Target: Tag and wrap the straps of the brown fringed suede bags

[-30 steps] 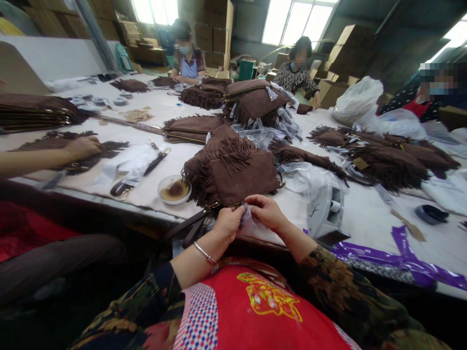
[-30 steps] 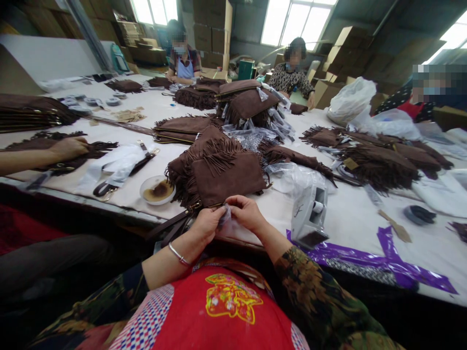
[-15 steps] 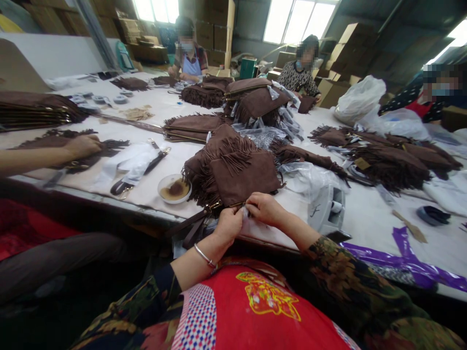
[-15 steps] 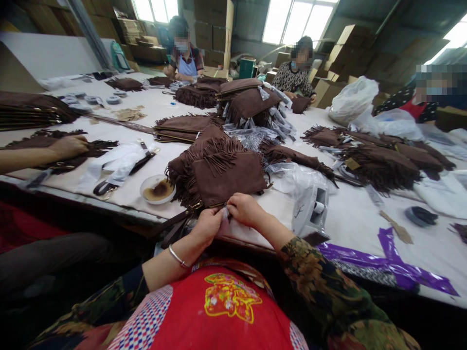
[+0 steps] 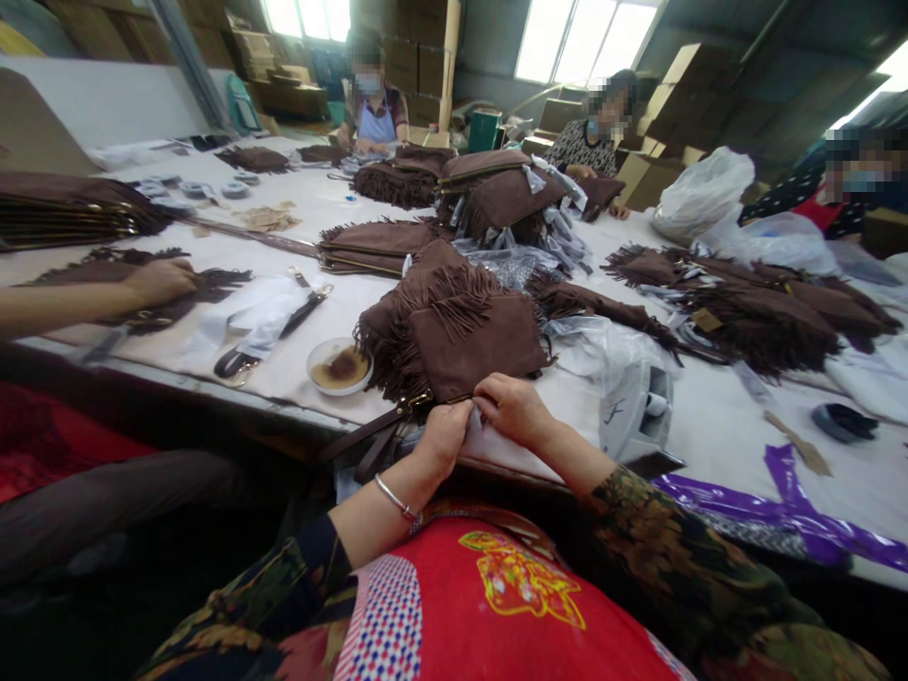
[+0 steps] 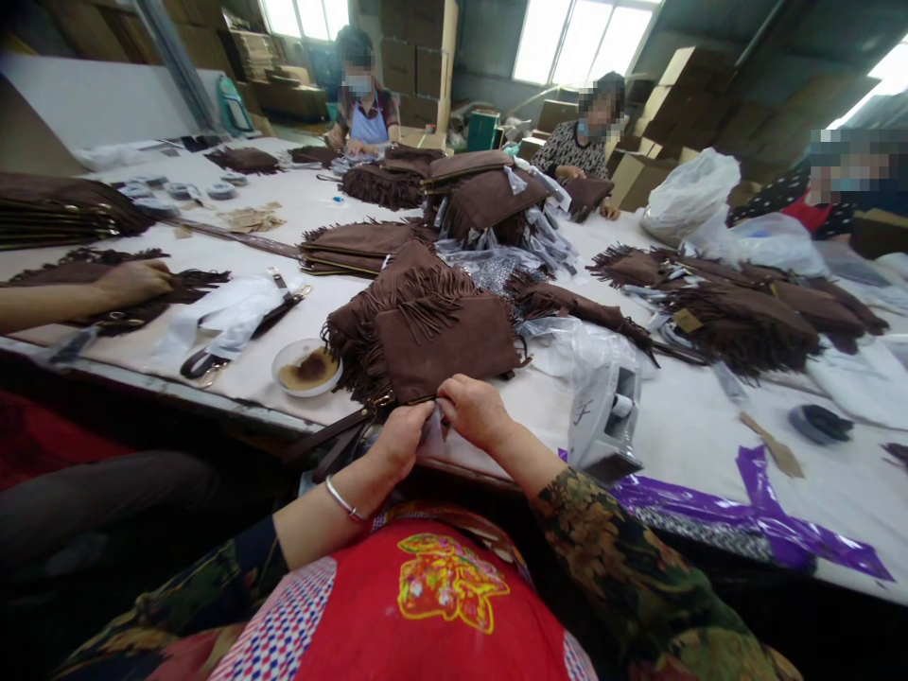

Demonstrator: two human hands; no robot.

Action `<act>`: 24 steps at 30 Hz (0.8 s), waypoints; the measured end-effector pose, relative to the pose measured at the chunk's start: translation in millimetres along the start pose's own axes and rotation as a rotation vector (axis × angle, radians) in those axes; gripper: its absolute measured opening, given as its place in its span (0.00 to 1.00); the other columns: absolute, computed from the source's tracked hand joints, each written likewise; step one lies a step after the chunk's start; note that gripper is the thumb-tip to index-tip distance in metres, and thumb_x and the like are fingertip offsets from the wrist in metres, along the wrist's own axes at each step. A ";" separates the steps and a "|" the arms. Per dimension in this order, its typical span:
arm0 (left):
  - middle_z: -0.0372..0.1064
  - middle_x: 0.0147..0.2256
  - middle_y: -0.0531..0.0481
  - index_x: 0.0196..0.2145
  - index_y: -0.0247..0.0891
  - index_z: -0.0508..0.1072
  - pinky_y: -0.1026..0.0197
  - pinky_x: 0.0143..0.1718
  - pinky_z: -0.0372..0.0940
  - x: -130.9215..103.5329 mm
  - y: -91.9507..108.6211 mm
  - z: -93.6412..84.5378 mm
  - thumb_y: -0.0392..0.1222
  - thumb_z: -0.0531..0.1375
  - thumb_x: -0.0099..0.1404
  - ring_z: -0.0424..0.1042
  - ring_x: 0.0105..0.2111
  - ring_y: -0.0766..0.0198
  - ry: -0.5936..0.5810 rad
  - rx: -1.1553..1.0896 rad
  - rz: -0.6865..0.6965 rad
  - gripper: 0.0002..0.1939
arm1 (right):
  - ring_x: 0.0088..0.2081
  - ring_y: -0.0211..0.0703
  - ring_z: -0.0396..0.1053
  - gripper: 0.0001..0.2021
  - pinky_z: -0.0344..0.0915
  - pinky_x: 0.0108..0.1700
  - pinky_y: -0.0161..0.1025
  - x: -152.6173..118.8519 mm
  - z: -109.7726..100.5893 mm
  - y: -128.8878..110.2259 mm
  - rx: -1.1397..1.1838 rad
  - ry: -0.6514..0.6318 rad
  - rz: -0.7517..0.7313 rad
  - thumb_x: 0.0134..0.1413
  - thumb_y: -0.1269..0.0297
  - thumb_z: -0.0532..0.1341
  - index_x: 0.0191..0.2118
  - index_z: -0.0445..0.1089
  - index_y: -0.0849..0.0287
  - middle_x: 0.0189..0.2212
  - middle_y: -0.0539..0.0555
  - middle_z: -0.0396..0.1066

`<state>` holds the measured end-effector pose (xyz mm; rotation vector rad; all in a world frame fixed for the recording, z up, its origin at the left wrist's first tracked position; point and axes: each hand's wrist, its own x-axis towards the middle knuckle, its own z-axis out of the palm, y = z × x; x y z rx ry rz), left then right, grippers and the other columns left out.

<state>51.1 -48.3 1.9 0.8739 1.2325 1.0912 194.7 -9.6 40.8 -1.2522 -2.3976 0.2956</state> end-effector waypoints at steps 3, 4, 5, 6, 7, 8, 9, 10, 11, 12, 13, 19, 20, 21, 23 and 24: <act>0.70 0.23 0.49 0.26 0.32 0.77 0.64 0.26 0.57 0.1 -0.4 -0.5 0.54 0.63 0.56 0.63 0.23 0.67 -0.055 -0.039 0.001 0.19 | 0.33 0.40 0.70 0.03 0.63 0.38 0.36 1.6 1.8 3.7 0.147 0.009 0.088 0.55 0.70 0.61 0.34 0.73 0.57 0.30 0.51 0.74; 0.70 0.23 0.49 0.26 0.32 0.77 0.64 0.26 0.57 0.3 -0.8 -0.5 0.55 0.64 0.55 0.63 0.23 0.67 -0.065 -0.054 -0.004 0.19 | 0.32 0.40 0.70 0.03 0.64 0.38 0.36 1.2 1.5 5.7 0.208 0.004 0.106 0.55 0.69 0.61 0.34 0.73 0.57 0.29 0.50 0.74; 0.70 0.22 0.49 0.26 0.32 0.76 0.65 0.26 0.57 0.5 -1.1 -0.4 0.55 0.65 0.54 0.63 0.22 0.67 -0.068 -0.076 -0.016 0.19 | 0.32 0.39 0.70 0.04 0.65 0.38 0.36 0.1 0.6 8.1 0.265 0.002 0.108 0.57 0.69 0.60 0.34 0.74 0.56 0.29 0.50 0.74; 0.69 0.22 0.50 0.26 0.32 0.76 0.65 0.26 0.57 0.9 -1.5 -0.3 0.54 0.66 0.53 0.63 0.22 0.68 -0.068 -0.103 -0.036 0.19 | 0.33 0.39 0.71 0.06 0.65 0.38 0.36 -1.6 -0.7 10.8 0.313 0.001 0.090 0.58 0.68 0.59 0.36 0.74 0.56 0.30 0.51 0.74; 0.69 0.21 0.50 0.26 0.32 0.76 0.65 0.25 0.57 1.3 -1.7 -0.1 0.54 0.66 0.52 0.63 0.21 0.68 -0.066 -0.130 -0.062 0.19 | 0.35 0.40 0.71 0.07 0.66 0.40 0.36 -3.7 -2.3 13.7 0.346 0.001 0.054 0.59 0.69 0.59 0.38 0.75 0.56 0.32 0.52 0.75; 0.69 0.21 0.50 0.27 0.32 0.76 0.64 0.25 0.57 1.7 -2.0 0.0 0.55 0.67 0.51 0.63 0.21 0.68 -0.064 -0.156 -0.086 0.20 | 0.37 0.40 0.72 0.09 0.67 0.42 0.36 -6.1 -4.0 16.6 0.362 0.001 0.005 0.59 0.69 0.58 0.41 0.75 0.55 0.35 0.53 0.74; 0.69 0.22 0.50 0.27 0.31 0.76 0.64 0.25 0.57 2.2 -2.2 0.2 0.55 0.67 0.51 0.63 0.20 0.68 -0.063 -0.176 -0.099 0.20 | 0.40 0.41 0.72 0.10 0.67 0.43 0.37 -8.4 -5.5 19.4 0.360 0.000 -0.047 0.59 0.69 0.58 0.43 0.75 0.55 0.38 0.54 0.74; 0.69 0.22 0.49 0.27 0.31 0.76 0.64 0.25 0.58 2.6 -2.5 0.3 0.55 0.67 0.51 0.64 0.21 0.68 -0.068 -0.185 -0.099 0.20 | 0.41 0.42 0.71 0.12 0.67 0.45 0.37 -10.3 -6.7 22.0 0.343 -0.005 -0.096 0.60 0.69 0.58 0.45 0.75 0.54 0.40 0.56 0.73; 0.70 0.23 0.49 0.28 0.31 0.76 0.64 0.25 0.58 2.9 -2.9 0.3 0.55 0.67 0.51 0.64 0.21 0.68 -0.076 -0.183 -0.089 0.20 | 0.42 0.42 0.71 0.12 0.67 0.45 0.37 -11.5 -7.5 24.2 0.315 -0.011 -0.135 0.60 0.69 0.58 0.47 0.75 0.54 0.42 0.56 0.72; 0.70 0.23 0.49 0.28 0.31 0.76 0.64 0.26 0.57 3.0 -3.4 0.3 0.55 0.67 0.52 0.64 0.21 0.67 -0.083 -0.167 -0.071 0.20 | 0.41 0.42 0.71 0.12 0.67 0.44 0.37 -11.9 -8.0 25.7 0.280 -0.016 -0.164 0.60 0.68 0.58 0.47 0.75 0.54 0.42 0.57 0.72; 0.70 0.23 0.49 0.28 0.31 0.77 0.64 0.26 0.57 2.9 -4.0 0.2 0.55 0.65 0.53 0.63 0.22 0.67 -0.085 -0.134 -0.046 0.20 | 0.40 0.42 0.70 0.12 0.66 0.43 0.37 -11.5 -8.5 26.5 0.239 -0.022 -0.188 0.61 0.68 0.58 0.46 0.75 0.54 0.42 0.57 0.71; 0.69 0.23 0.50 0.25 0.34 0.75 0.63 0.29 0.55 -2.6 -3.9 -2.6 0.49 0.57 0.65 0.62 0.24 0.65 -0.047 0.292 0.217 0.18 | 0.37 0.41 0.67 0.10 0.61 0.38 0.35 0.0 -15.2 15.7 -0.034 -0.161 -0.290 0.61 0.71 0.56 0.36 0.75 0.56 0.34 0.54 0.70; 0.70 0.23 0.49 0.25 0.35 0.75 0.62 0.29 0.55 -4.0 -3.1 -3.4 0.47 0.55 0.66 0.63 0.24 0.65 -0.044 0.375 0.279 0.17 | 0.36 0.41 0.66 0.09 0.60 0.37 0.35 0.9 -16.3 13.0 -0.087 -0.176 -0.292 0.60 0.71 0.56 0.35 0.74 0.57 0.32 0.55 0.70; 0.70 0.24 0.48 0.26 0.36 0.75 0.62 0.30 0.55 -5.3 -2.4 -4.3 0.45 0.54 0.67 0.64 0.25 0.64 -0.038 0.458 0.344 0.17 | 0.35 0.41 0.66 0.08 0.59 0.36 0.35 1.0 -16.8 10.8 -0.135 -0.182 -0.290 0.60 0.72 0.56 0.34 0.73 0.58 0.32 0.55 0.69; 0.72 0.27 0.45 0.29 0.36 0.75 0.61 0.31 0.56 -7.2 -1.6 -6.0 0.42 0.52 0.69 0.66 0.26 0.62 -0.030 0.616 0.454 0.16 | 0.33 0.41 0.65 0.07 0.58 0.35 0.35 -0.7 -15.8 8.8 -0.192 -0.180 -0.283 0.58 0.73 0.57 0.34 0.72 0.59 0.31 0.55 0.69; 0.73 0.28 0.43 0.31 0.36 0.75 0.61 0.32 0.56 -7.8 -1.4 -6.7 0.42 0.51 0.70 0.67 0.26 0.61 -0.035 0.681 0.490 0.16 | 0.33 0.41 0.65 0.07 0.58 0.35 0.35 -2.1 -14.5 9.2 -0.196 -0.171 -0.281 0.58 0.73 0.57 0.34 0.72 0.59 0.31 0.55 0.69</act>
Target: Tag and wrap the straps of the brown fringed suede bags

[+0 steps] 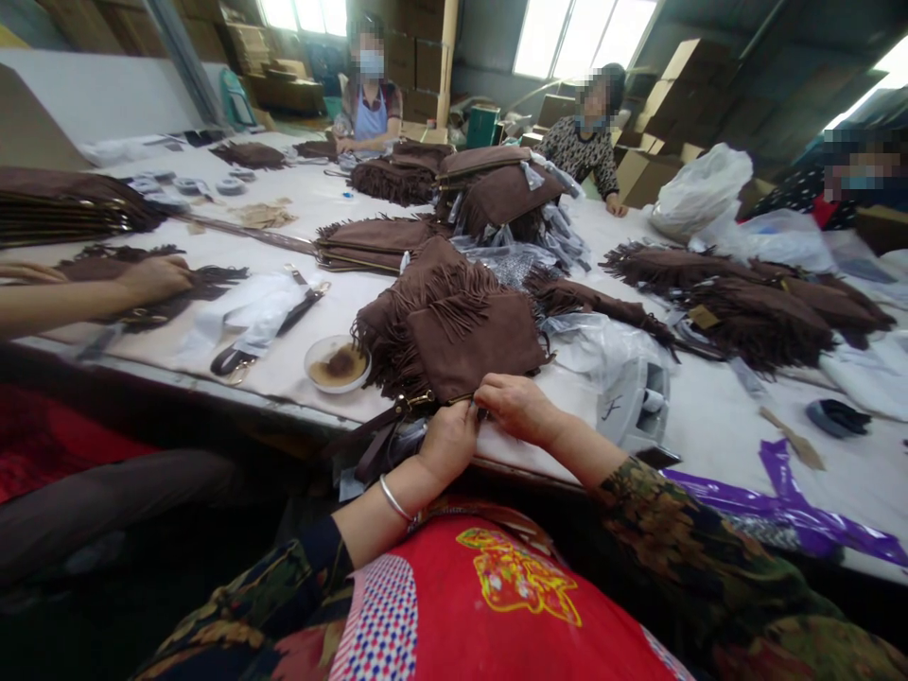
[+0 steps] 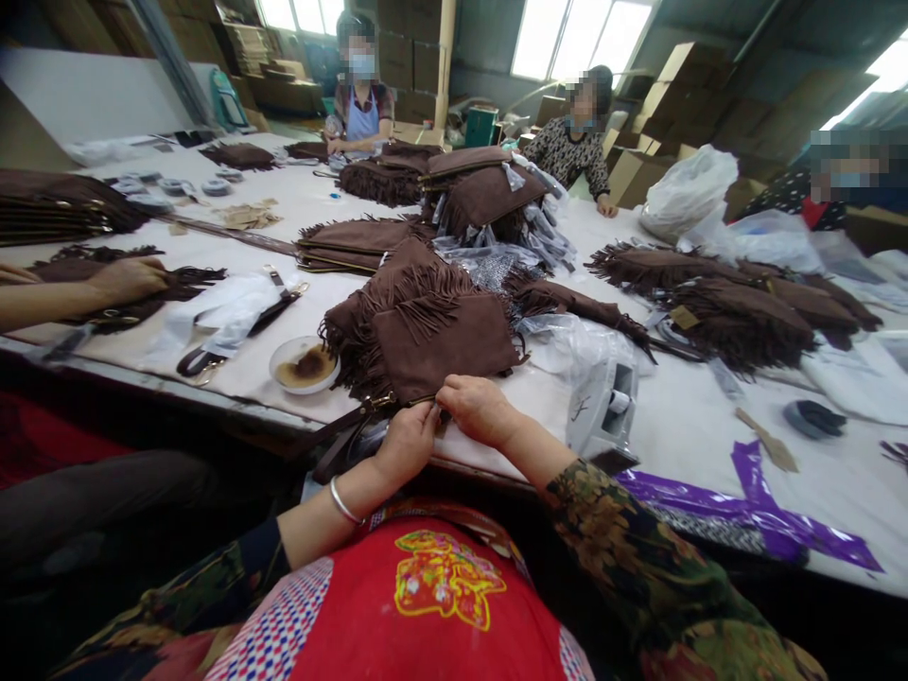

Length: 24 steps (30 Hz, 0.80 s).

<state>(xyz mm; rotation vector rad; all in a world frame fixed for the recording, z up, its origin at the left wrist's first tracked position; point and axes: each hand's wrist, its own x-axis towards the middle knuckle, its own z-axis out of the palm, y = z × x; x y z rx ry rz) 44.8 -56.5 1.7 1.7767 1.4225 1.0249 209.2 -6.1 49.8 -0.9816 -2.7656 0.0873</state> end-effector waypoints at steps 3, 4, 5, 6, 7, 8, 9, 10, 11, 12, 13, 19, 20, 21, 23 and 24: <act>0.74 0.30 0.40 0.35 0.35 0.75 0.60 0.33 0.58 -1.2 -0.3 -1.0 0.41 0.49 0.71 0.70 0.29 0.59 -0.044 0.098 0.051 0.16 | 0.34 0.40 0.65 0.08 0.59 0.35 0.34 -4.4 6.3 2.9 0.060 0.052 -0.021 0.58 0.74 0.57 0.39 0.72 0.59 0.33 0.54 0.70; 0.75 0.31 0.40 0.36 0.35 0.75 0.59 0.33 0.58 -1.3 -0.2 -1.0 0.40 0.49 0.71 0.71 0.30 0.58 -0.054 0.110 0.050 0.16 | 0.34 0.40 0.65 0.09 0.59 0.35 0.34 -5.4 8.2 4.7 0.093 0.068 -0.040 0.57 0.75 0.57 0.40 0.72 0.59 0.33 0.54 0.70; 0.75 0.32 0.40 0.36 0.34 0.75 0.59 0.34 0.59 -1.4 0.1 -1.1 0.40 0.49 0.71 0.71 0.30 0.58 -0.058 0.117 0.043 0.15 | 0.34 0.40 0.66 0.10 0.60 0.35 0.34 -6.0 9.7 6.5 0.129 0.079 -0.064 0.57 0.75 0.57 0.41 0.72 0.58 0.34 0.54 0.70; 0.75 0.32 0.40 0.36 0.34 0.75 0.59 0.34 0.59 -1.3 0.5 -1.1 0.39 0.50 0.71 0.72 0.31 0.58 -0.056 0.120 0.035 0.15 | 0.34 0.39 0.66 0.11 0.60 0.35 0.33 -6.1 10.8 8.2 0.162 0.087 -0.087 0.57 0.76 0.57 0.42 0.73 0.58 0.34 0.53 0.70; 0.76 0.32 0.40 0.35 0.34 0.75 0.59 0.35 0.60 -1.2 0.9 -1.2 0.39 0.50 0.70 0.72 0.31 0.58 -0.047 0.116 0.027 0.14 | 0.35 0.39 0.66 0.12 0.61 0.36 0.33 -5.9 11.6 9.6 0.192 0.091 -0.108 0.57 0.76 0.57 0.42 0.73 0.57 0.34 0.53 0.70; 0.76 0.33 0.41 0.35 0.34 0.75 0.59 0.36 0.60 -0.9 1.4 -1.4 0.38 0.51 0.70 0.72 0.31 0.59 -0.035 0.103 0.019 0.13 | 0.35 0.39 0.67 0.12 0.62 0.36 0.33 -5.4 12.0 10.6 0.217 0.097 -0.121 0.57 0.76 0.56 0.43 0.73 0.57 0.34 0.53 0.70; 0.76 0.33 0.41 0.36 0.34 0.76 0.60 0.36 0.61 -0.6 1.7 -1.7 0.38 0.52 0.69 0.72 0.32 0.59 -0.021 0.084 0.012 0.12 | 0.35 0.39 0.67 0.13 0.62 0.36 0.33 -4.9 12.2 11.3 0.238 0.103 -0.128 0.57 0.76 0.56 0.44 0.73 0.57 0.34 0.54 0.70; 0.76 0.34 0.41 0.36 0.34 0.76 0.60 0.36 0.61 -0.3 2.0 -2.1 0.38 0.53 0.68 0.72 0.32 0.59 -0.011 0.062 0.004 0.12 | 0.35 0.39 0.67 0.14 0.63 0.36 0.33 -4.3 12.2 11.6 0.253 0.105 -0.131 0.57 0.76 0.56 0.45 0.73 0.57 0.34 0.54 0.70; 0.77 0.34 0.41 0.36 0.33 0.76 0.60 0.36 0.61 0.1 2.1 -2.6 0.38 0.54 0.68 0.73 0.32 0.59 -0.004 0.044 -0.006 0.12 | 0.35 0.39 0.67 0.14 0.63 0.36 0.33 -3.8 12.1 11.7 0.264 0.104 -0.133 0.57 0.76 0.56 0.46 0.73 0.57 0.34 0.54 0.70; 0.77 0.33 0.42 0.36 0.33 0.77 0.61 0.36 0.62 0.4 2.0 -3.0 0.39 0.55 0.68 0.73 0.32 0.60 0.001 0.030 -0.019 0.11 | 0.35 0.39 0.67 0.14 0.63 0.36 0.33 -3.3 11.9 11.6 0.270 0.102 -0.135 0.58 0.76 0.56 0.46 0.73 0.57 0.34 0.54 0.70; 0.77 0.33 0.42 0.36 0.33 0.77 0.61 0.36 0.62 0.6 1.8 -3.2 0.39 0.55 0.67 0.73 0.31 0.60 0.003 0.020 -0.031 0.11 | 0.35 0.39 0.67 0.14 0.63 0.35 0.33 -2.8 11.4 11.5 0.273 0.098 -0.137 0.58 0.76 0.56 0.46 0.73 0.58 0.34 0.54 0.70; 0.77 0.31 0.45 0.34 0.35 0.78 0.62 0.36 0.61 2.3 -1.4 -1.4 0.40 0.57 0.65 0.72 0.31 0.61 0.001 -0.069 -0.103 0.10 | 0.33 0.38 0.67 0.09 0.61 0.34 0.33 4.0 4.8 13.2 0.228 0.042 -0.165 0.60 0.73 0.56 0.37 0.74 0.60 0.31 0.54 0.70; 0.76 0.30 0.46 0.33 0.35 0.78 0.62 0.36 0.61 2.7 -1.9 -0.9 0.40 0.58 0.64 0.72 0.30 0.62 0.003 -0.093 -0.119 0.10 | 0.33 0.38 0.66 0.08 0.60 0.34 0.33 5.8 4.0 13.3 0.215 0.027 -0.171 0.60 0.73 0.57 0.36 0.74 0.59 0.31 0.53 0.70; 0.76 0.29 0.47 0.32 0.35 0.78 0.62 0.35 0.61 3.0 -2.2 -0.6 0.40 0.58 0.64 0.71 0.29 0.63 0.004 -0.120 -0.132 0.10 | 0.32 0.38 0.66 0.08 0.60 0.34 0.33 7.6 3.6 13.1 0.195 0.009 -0.175 0.60 0.72 0.57 0.35 0.74 0.59 0.31 0.53 0.70; 0.75 0.26 0.49 0.29 0.35 0.77 0.62 0.35 0.61 3.5 -2.1 -0.1 0.40 0.58 0.63 0.70 0.28 0.64 0.000 -0.177 -0.164 0.10 | 0.32 0.39 0.65 0.05 0.59 0.34 0.34 10.3 4.8 11.4 0.121 -0.024 -0.167 0.59 0.70 0.59 0.35 0.73 0.60 0.31 0.53 0.69; 0.74 0.25 0.50 0.27 0.35 0.77 0.63 0.34 0.60 3.6 -1.7 0.2 0.40 0.58 0.63 0.69 0.27 0.64 -0.003 -0.208 -0.183 0.10 | 0.32 0.40 0.65 0.04 0.58 0.34 0.35 10.8 6.3 9.9 0.074 -0.035 -0.156 0.59 0.68 0.60 0.35 0.72 0.60 0.31 0.53 0.69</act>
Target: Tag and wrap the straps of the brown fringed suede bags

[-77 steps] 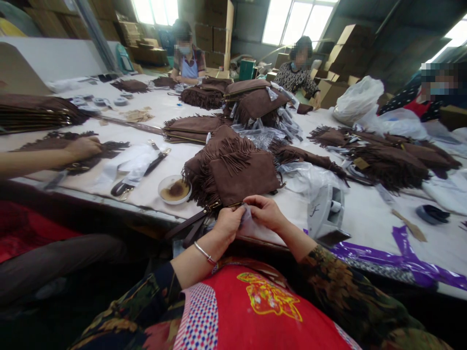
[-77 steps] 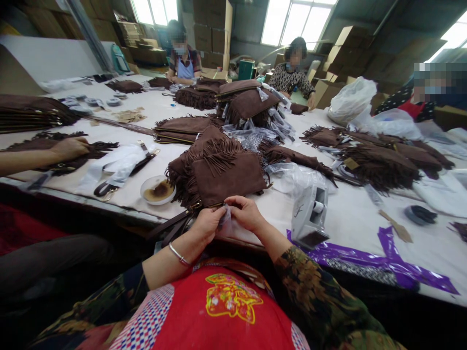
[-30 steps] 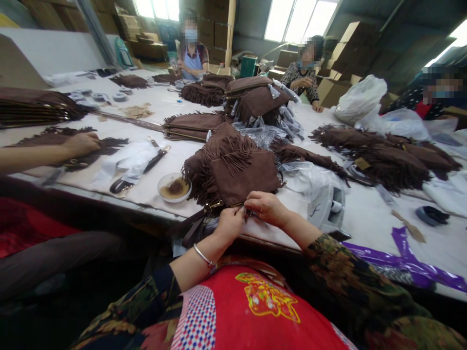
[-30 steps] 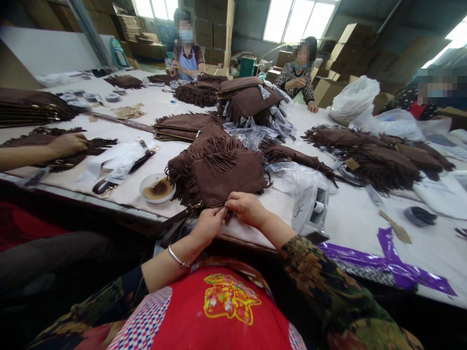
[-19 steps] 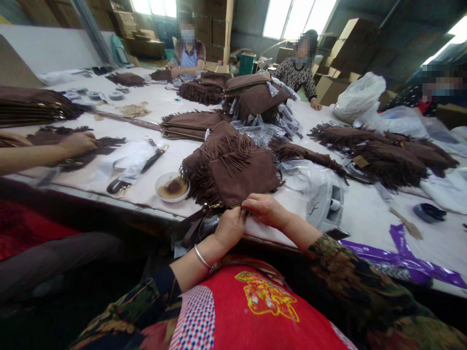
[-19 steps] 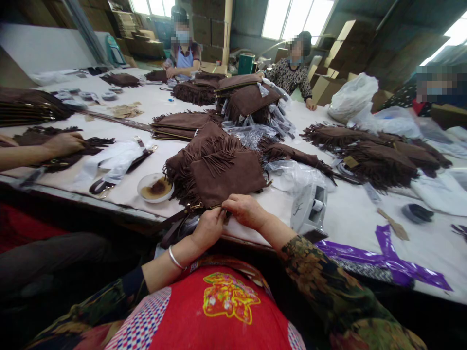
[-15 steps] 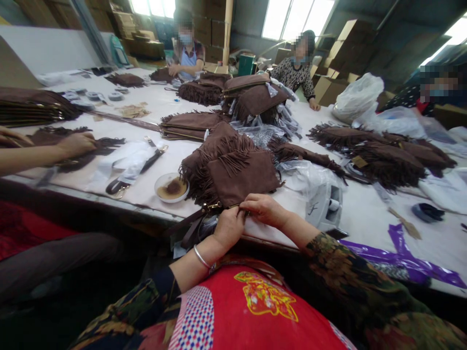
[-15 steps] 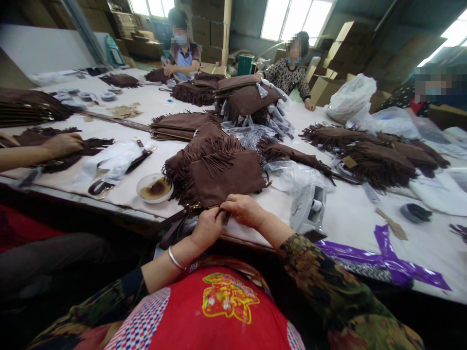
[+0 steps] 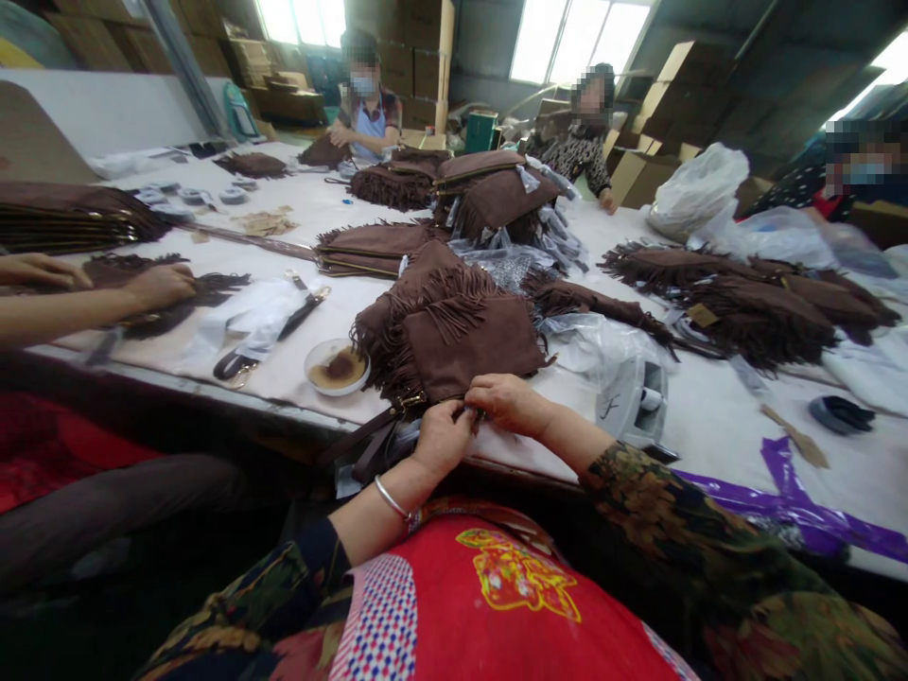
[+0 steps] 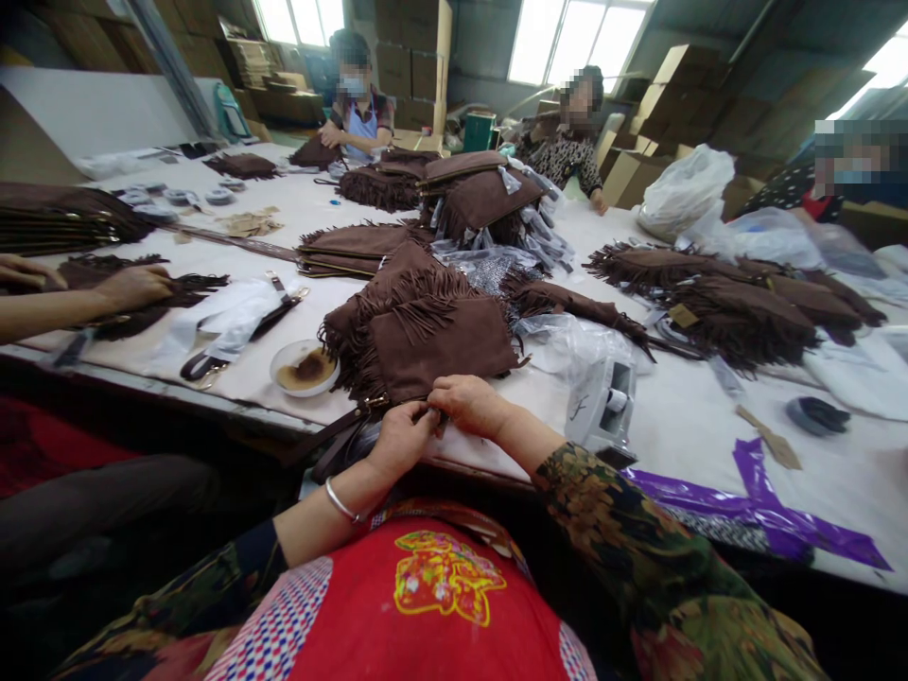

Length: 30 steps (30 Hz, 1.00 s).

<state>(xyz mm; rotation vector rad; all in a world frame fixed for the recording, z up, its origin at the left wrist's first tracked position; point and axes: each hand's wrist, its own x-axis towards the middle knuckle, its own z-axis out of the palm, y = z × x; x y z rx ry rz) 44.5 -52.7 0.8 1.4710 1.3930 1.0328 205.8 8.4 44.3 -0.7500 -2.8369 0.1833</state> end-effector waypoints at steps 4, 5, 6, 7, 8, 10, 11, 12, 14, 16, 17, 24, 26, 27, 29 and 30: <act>0.73 0.25 0.49 0.26 0.34 0.76 0.64 0.30 0.59 -1.0 2.9 2.2 0.41 0.59 0.62 0.67 0.26 0.66 0.002 -0.281 -0.160 0.11 | 0.35 0.43 0.64 0.05 0.58 0.37 0.38 -2.5 9.9 -6.8 -0.122 0.027 0.079 0.55 0.66 0.63 0.36 0.70 0.60 0.34 0.55 0.69; 0.72 0.26 0.49 0.26 0.34 0.75 0.64 0.30 0.60 -0.9 4.0 2.8 0.42 0.59 0.62 0.67 0.25 0.66 -0.002 -0.409 -0.229 0.10 | 0.36 0.44 0.64 0.05 0.58 0.37 0.38 -4.2 12.4 -8.3 -0.129 0.045 0.097 0.55 0.66 0.64 0.37 0.70 0.60 0.34 0.55 0.69; 0.72 0.26 0.48 0.27 0.33 0.75 0.64 0.29 0.61 -0.4 5.3 3.1 0.42 0.60 0.62 0.67 0.25 0.66 -0.012 -0.542 -0.307 0.10 | 0.36 0.44 0.64 0.05 0.57 0.37 0.38 -6.1 14.6 -9.7 -0.132 0.062 0.113 0.54 0.66 0.64 0.37 0.69 0.60 0.35 0.55 0.68; 0.72 0.26 0.48 0.27 0.33 0.74 0.64 0.28 0.62 0.5 6.8 3.1 0.41 0.60 0.62 0.68 0.24 0.66 -0.032 -0.665 -0.391 0.10 | 0.36 0.44 0.64 0.05 0.57 0.37 0.38 -7.9 16.4 -10.8 -0.132 0.078 0.127 0.54 0.67 0.64 0.37 0.69 0.60 0.35 0.55 0.68; 0.72 0.26 0.47 0.28 0.32 0.74 0.63 0.28 0.63 1.7 8.5 2.6 0.41 0.60 0.62 0.68 0.24 0.66 -0.065 -0.770 -0.477 0.09 | 0.36 0.44 0.63 0.04 0.57 0.37 0.38 -9.6 18.0 -11.7 -0.131 0.092 0.138 0.54 0.68 0.63 0.37 0.69 0.60 0.34 0.55 0.68; 0.71 0.26 0.46 0.29 0.32 0.73 0.61 0.28 0.66 4.9 12.1 0.2 0.40 0.60 0.63 0.69 0.23 0.64 -0.155 -0.909 -0.635 0.08 | 0.35 0.43 0.62 0.02 0.56 0.37 0.38 -12.4 20.1 -13.0 -0.122 0.122 0.160 0.55 0.69 0.61 0.36 0.69 0.59 0.34 0.54 0.68; 0.71 0.26 0.46 0.29 0.32 0.73 0.60 0.28 0.67 6.4 13.7 -1.4 0.39 0.60 0.63 0.70 0.23 0.64 -0.205 -0.949 -0.700 0.08 | 0.35 0.43 0.62 0.02 0.56 0.37 0.38 -13.5 20.8 -13.5 -0.115 0.138 0.169 0.55 0.70 0.60 0.36 0.69 0.59 0.33 0.55 0.68; 0.70 0.25 0.46 0.30 0.32 0.72 0.60 0.27 0.68 7.7 15.0 -3.3 0.39 0.59 0.64 0.69 0.22 0.64 -0.247 -0.976 -0.750 0.08 | 0.35 0.43 0.62 0.03 0.56 0.38 0.38 -14.4 21.3 -13.9 -0.105 0.153 0.176 0.55 0.71 0.60 0.36 0.69 0.59 0.34 0.55 0.68; 0.68 0.23 0.48 0.28 0.32 0.71 0.62 0.24 0.67 9.2 16.6 -6.8 0.38 0.59 0.65 0.67 0.20 0.66 -0.281 -1.003 -0.787 0.09 | 0.36 0.43 0.62 0.04 0.56 0.38 0.38 -15.6 22.0 -14.4 -0.082 0.175 0.177 0.56 0.73 0.58 0.36 0.69 0.59 0.34 0.55 0.68; 0.64 0.21 0.51 0.27 0.32 0.69 0.67 0.19 0.62 9.0 16.5 -9.6 0.37 0.58 0.66 0.63 0.17 0.70 -0.289 -1.014 -0.789 0.10 | 0.36 0.43 0.62 0.05 0.57 0.38 0.38 -16.4 22.6 -14.8 -0.062 0.189 0.173 0.57 0.73 0.57 0.36 0.69 0.59 0.34 0.55 0.68; 0.62 0.21 0.52 0.27 0.32 0.69 0.69 0.17 0.58 8.3 15.9 -10.7 0.37 0.58 0.66 0.61 0.17 0.72 -0.291 -1.023 -0.785 0.10 | 0.36 0.43 0.62 0.05 0.57 0.38 0.37 -16.7 23.0 -14.9 -0.056 0.195 0.173 0.58 0.73 0.57 0.36 0.69 0.59 0.34 0.55 0.68; 0.58 0.24 0.56 0.33 0.31 0.68 0.73 0.15 0.43 1.3 11.2 -13.6 0.45 0.66 0.60 0.50 0.16 0.78 -0.367 -1.038 -0.628 0.14 | 0.35 0.42 0.62 0.06 0.57 0.38 0.36 -16.5 25.8 -16.4 -0.024 0.231 0.191 0.61 0.73 0.54 0.35 0.68 0.59 0.33 0.54 0.67; 0.56 0.24 0.57 0.32 0.32 0.68 0.73 0.16 0.40 -0.1 10.5 -12.1 0.49 0.68 0.57 0.48 0.16 0.79 -0.348 -0.971 -0.570 0.18 | 0.35 0.42 0.62 0.07 0.57 0.38 0.36 -16.4 25.5 -17.4 -0.014 0.235 0.194 0.61 0.72 0.54 0.35 0.68 0.59 0.33 0.54 0.67; 0.55 0.23 0.58 0.32 0.32 0.68 0.72 0.16 0.38 -0.6 10.2 -11.0 0.50 0.69 0.56 0.47 0.16 0.79 -0.337 -0.940 -0.547 0.19 | 0.35 0.42 0.62 0.07 0.57 0.38 0.36 -16.5 25.2 -17.8 -0.010 0.237 0.196 0.62 0.72 0.54 0.35 0.68 0.59 0.33 0.54 0.67; 0.53 0.22 0.60 0.32 0.33 0.68 0.71 0.17 0.37 -1.2 9.5 -8.5 0.52 0.69 0.54 0.46 0.16 0.78 -0.331 -0.901 -0.516 0.21 | 0.35 0.42 0.62 0.07 0.57 0.38 0.36 -17.0 24.8 -18.1 -0.006 0.239 0.201 0.63 0.71 0.53 0.35 0.68 0.59 0.33 0.54 0.67; 0.52 0.22 0.60 0.32 0.33 0.68 0.70 0.17 0.36 -1.3 9.2 -7.2 0.53 0.69 0.54 0.45 0.16 0.78 -0.329 -0.888 -0.506 0.21 | 0.35 0.42 0.62 0.08 0.57 0.38 0.36 -17.3 24.8 -18.0 -0.007 0.238 0.203 0.63 0.71 0.53 0.35 0.68 0.59 0.33 0.54 0.67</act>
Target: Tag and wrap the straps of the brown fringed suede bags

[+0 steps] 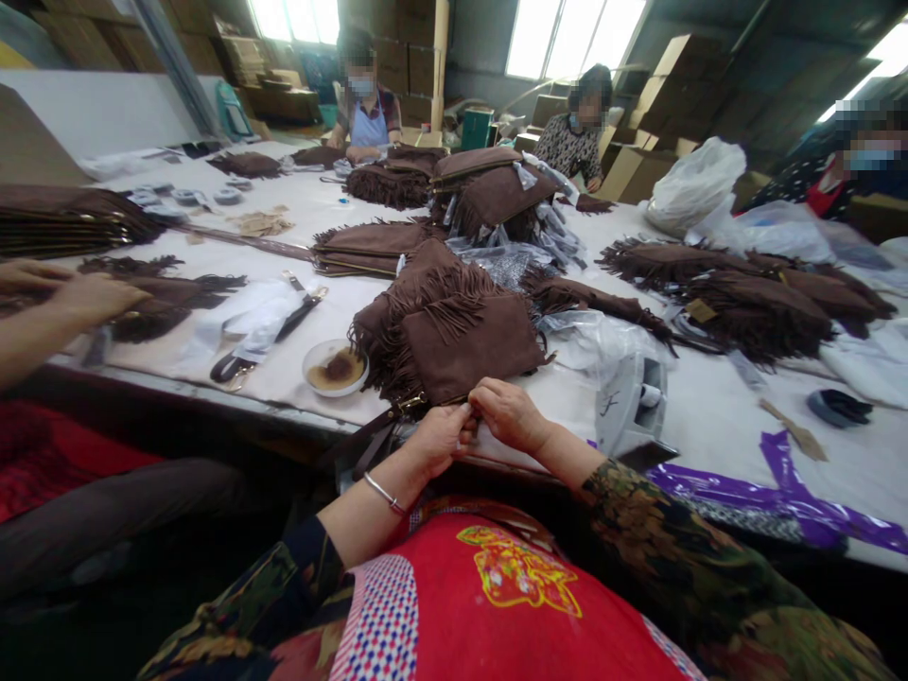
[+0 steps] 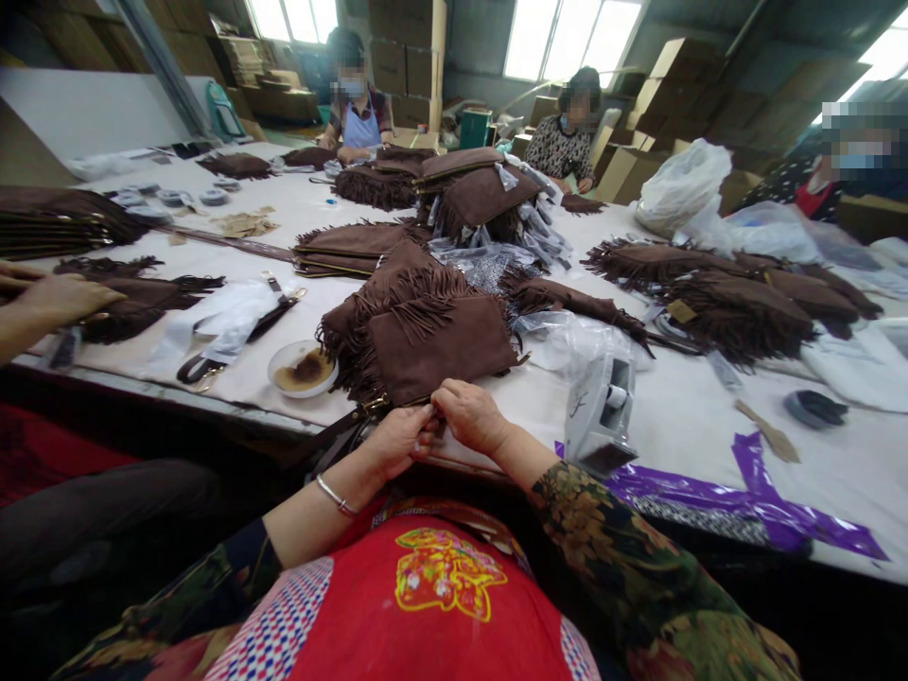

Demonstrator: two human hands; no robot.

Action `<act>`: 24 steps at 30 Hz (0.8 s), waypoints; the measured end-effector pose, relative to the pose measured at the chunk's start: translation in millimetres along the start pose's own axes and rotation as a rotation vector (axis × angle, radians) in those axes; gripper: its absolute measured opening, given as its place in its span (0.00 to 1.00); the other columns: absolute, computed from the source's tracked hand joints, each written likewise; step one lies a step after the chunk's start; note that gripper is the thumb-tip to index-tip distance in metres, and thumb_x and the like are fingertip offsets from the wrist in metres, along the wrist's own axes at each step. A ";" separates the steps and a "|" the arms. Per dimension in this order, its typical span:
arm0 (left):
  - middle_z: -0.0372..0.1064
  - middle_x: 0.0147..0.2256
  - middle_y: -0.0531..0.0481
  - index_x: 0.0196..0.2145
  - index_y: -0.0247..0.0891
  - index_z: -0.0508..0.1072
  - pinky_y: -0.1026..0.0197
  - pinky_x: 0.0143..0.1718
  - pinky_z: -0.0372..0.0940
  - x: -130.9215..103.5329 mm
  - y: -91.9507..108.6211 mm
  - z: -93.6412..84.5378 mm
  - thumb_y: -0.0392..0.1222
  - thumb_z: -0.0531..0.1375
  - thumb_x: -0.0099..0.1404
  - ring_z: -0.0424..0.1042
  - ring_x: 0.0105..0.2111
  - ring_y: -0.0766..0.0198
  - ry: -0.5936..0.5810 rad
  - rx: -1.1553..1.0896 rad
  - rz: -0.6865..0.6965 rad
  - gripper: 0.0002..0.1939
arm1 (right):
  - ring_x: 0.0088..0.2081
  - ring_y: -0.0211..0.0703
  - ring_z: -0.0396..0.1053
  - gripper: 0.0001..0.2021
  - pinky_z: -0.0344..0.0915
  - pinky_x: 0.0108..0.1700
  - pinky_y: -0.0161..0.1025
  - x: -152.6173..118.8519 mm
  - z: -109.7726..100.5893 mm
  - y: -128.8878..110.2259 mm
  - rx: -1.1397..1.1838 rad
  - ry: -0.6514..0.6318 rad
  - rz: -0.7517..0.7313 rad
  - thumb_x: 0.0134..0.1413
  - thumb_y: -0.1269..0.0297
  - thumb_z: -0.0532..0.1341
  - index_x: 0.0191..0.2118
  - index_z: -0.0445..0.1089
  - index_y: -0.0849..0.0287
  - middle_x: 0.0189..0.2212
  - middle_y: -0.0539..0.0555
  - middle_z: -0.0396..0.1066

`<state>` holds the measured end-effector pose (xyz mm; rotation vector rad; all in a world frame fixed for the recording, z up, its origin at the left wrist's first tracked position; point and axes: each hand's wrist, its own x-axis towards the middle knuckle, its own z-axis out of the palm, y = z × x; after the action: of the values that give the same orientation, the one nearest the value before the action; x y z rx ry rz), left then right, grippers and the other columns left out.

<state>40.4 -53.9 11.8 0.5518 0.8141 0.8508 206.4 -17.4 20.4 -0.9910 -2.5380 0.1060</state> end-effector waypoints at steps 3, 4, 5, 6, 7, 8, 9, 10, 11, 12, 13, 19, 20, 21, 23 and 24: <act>0.50 0.21 0.61 0.30 0.34 0.66 0.69 0.18 0.36 2.5 -2.9 2.3 0.54 0.69 0.52 0.45 0.16 0.77 0.041 0.039 0.021 0.22 | 0.36 0.42 0.62 0.08 0.58 0.39 0.36 -0.3 0.0 0.7 -0.006 -0.011 0.008 0.63 0.72 0.53 0.36 0.68 0.59 0.33 0.55 0.67; 0.49 0.20 0.62 0.29 0.35 0.66 0.68 0.18 0.36 3.4 -3.7 3.2 0.55 0.69 0.52 0.45 0.16 0.77 0.065 0.052 0.025 0.22 | 0.36 0.42 0.63 0.08 0.59 0.39 0.36 -0.5 -0.5 0.2 -0.006 -0.019 0.011 0.63 0.72 0.53 0.36 0.69 0.59 0.33 0.55 0.68; 0.48 0.20 0.62 0.28 0.36 0.65 0.68 0.17 0.36 4.2 -4.2 4.2 0.55 0.69 0.52 0.44 0.16 0.77 0.086 0.065 0.028 0.22 | 0.37 0.42 0.64 0.08 0.60 0.40 0.36 -0.8 -1.6 -1.1 -0.003 -0.028 0.012 0.63 0.72 0.53 0.36 0.69 0.59 0.34 0.55 0.68; 0.48 0.20 0.62 0.27 0.36 0.64 0.68 0.17 0.36 4.9 -4.5 5.2 0.55 0.69 0.52 0.44 0.16 0.77 0.102 0.076 0.030 0.22 | 0.38 0.43 0.65 0.08 0.61 0.40 0.36 -1.8 -3.8 -3.4 0.003 -0.035 0.010 0.62 0.72 0.53 0.37 0.69 0.59 0.34 0.56 0.69; 0.48 0.19 0.62 0.27 0.37 0.64 0.67 0.17 0.36 5.4 -4.4 6.0 0.54 0.68 0.52 0.44 0.16 0.77 0.116 0.086 0.032 0.21 | 0.39 0.43 0.66 0.08 0.62 0.42 0.37 -3.6 -7.4 -6.8 0.013 -0.037 0.008 0.62 0.72 0.53 0.39 0.70 0.59 0.36 0.57 0.70; 0.49 0.19 0.62 0.28 0.36 0.65 0.67 0.17 0.36 5.7 -4.1 6.7 0.54 0.68 0.52 0.44 0.16 0.77 0.132 0.097 0.033 0.21 | 0.41 0.44 0.67 0.09 0.63 0.43 0.38 -6.7 -12.9 -11.0 0.028 -0.030 0.008 0.62 0.72 0.53 0.42 0.70 0.59 0.38 0.58 0.71; 0.50 0.19 0.62 0.28 0.36 0.66 0.67 0.17 0.36 5.9 -3.5 7.3 0.53 0.67 0.53 0.45 0.15 0.77 0.150 0.108 0.032 0.20 | 0.43 0.45 0.67 0.10 0.64 0.45 0.38 -11.5 -20.5 -15.7 0.046 -0.007 0.017 0.63 0.72 0.53 0.45 0.69 0.59 0.41 0.59 0.71; 0.52 0.19 0.61 0.29 0.35 0.67 0.67 0.17 0.36 5.9 -2.6 7.7 0.52 0.67 0.54 0.46 0.15 0.77 0.169 0.122 0.027 0.19 | 0.45 0.46 0.68 0.11 0.65 0.48 0.40 -18.1 -30.2 -20.1 0.065 0.033 0.041 0.63 0.71 0.53 0.48 0.69 0.59 0.43 0.60 0.71; 0.53 0.20 0.60 0.30 0.35 0.68 0.68 0.16 0.36 5.9 -1.8 8.1 0.52 0.67 0.54 0.46 0.15 0.77 0.187 0.137 0.021 0.18 | 0.46 0.47 0.69 0.13 0.66 0.49 0.41 -26.8 -42.0 -23.3 0.079 0.092 0.081 0.63 0.71 0.54 0.50 0.68 0.59 0.45 0.60 0.71; 0.54 0.20 0.60 0.31 0.34 0.68 0.68 0.16 0.36 5.8 -1.0 8.6 0.51 0.66 0.54 0.46 0.15 0.77 0.203 0.150 0.013 0.17 | 0.46 0.47 0.69 0.14 0.66 0.49 0.41 -37.5 -55.4 -24.6 0.085 0.164 0.141 0.63 0.70 0.54 0.52 0.68 0.58 0.45 0.60 0.71; 0.53 0.19 0.60 0.31 0.34 0.69 0.68 0.16 0.36 5.7 -0.4 9.2 0.51 0.66 0.54 0.46 0.15 0.77 0.214 0.160 0.006 0.17 | 0.45 0.47 0.70 0.14 0.67 0.49 0.42 -50.1 -70.0 -23.2 0.076 0.245 0.218 0.62 0.69 0.56 0.52 0.68 0.58 0.45 0.60 0.72; 0.54 0.20 0.61 0.33 0.32 0.69 0.71 0.15 0.38 8.7 -1.2 12.0 0.53 0.70 0.47 0.46 0.15 0.78 0.216 0.159 0.017 0.24 | 0.34 0.44 0.70 0.15 0.68 0.38 0.42 -148.3 -141.0 32.0 -0.101 0.724 1.020 0.55 0.57 0.61 0.44 0.74 0.61 0.36 0.57 0.75; 0.55 0.20 0.61 0.34 0.31 0.70 0.71 0.15 0.39 10.4 -1.6 11.8 0.54 0.70 0.46 0.47 0.15 0.78 0.218 0.163 0.020 0.26 | 0.33 0.44 0.70 0.16 0.67 0.35 0.41 -163.6 -145.0 42.2 -0.044 0.761 1.179 0.54 0.56 0.61 0.43 0.75 0.62 0.33 0.57 0.75; 0.55 0.20 0.61 0.34 0.31 0.70 0.72 0.15 0.39 12.2 -2.0 11.6 0.54 0.71 0.45 0.47 0.16 0.78 0.223 0.168 0.025 0.27 | 0.31 0.44 0.70 0.17 0.66 0.32 0.39 -176.5 -145.9 50.5 0.055 0.773 1.325 0.52 0.54 0.61 0.40 0.75 0.63 0.32 0.57 0.75; 0.55 0.20 0.61 0.34 0.31 0.70 0.72 0.15 0.40 14.9 -2.5 11.5 0.54 0.71 0.43 0.47 0.15 0.78 0.226 0.173 0.028 0.28 | 0.29 0.42 0.69 0.17 0.63 0.27 0.36 -192.3 -139.9 60.8 0.336 0.732 1.525 0.49 0.53 0.61 0.35 0.74 0.63 0.31 0.58 0.75; 0.55 0.20 0.61 0.34 0.31 0.70 0.72 0.15 0.40 15.4 -2.6 11.8 0.54 0.71 0.43 0.47 0.15 0.78 0.225 0.173 0.029 0.27 | 0.27 0.41 0.68 0.17 0.61 0.25 0.35 -194.6 -134.2 62.9 0.475 0.708 1.574 0.48 0.52 0.60 0.33 0.74 0.63 0.31 0.58 0.75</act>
<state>57.2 -43.9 10.6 0.6288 1.0947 0.8839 429.0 -110.1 61.5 -2.0118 -0.6265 0.6006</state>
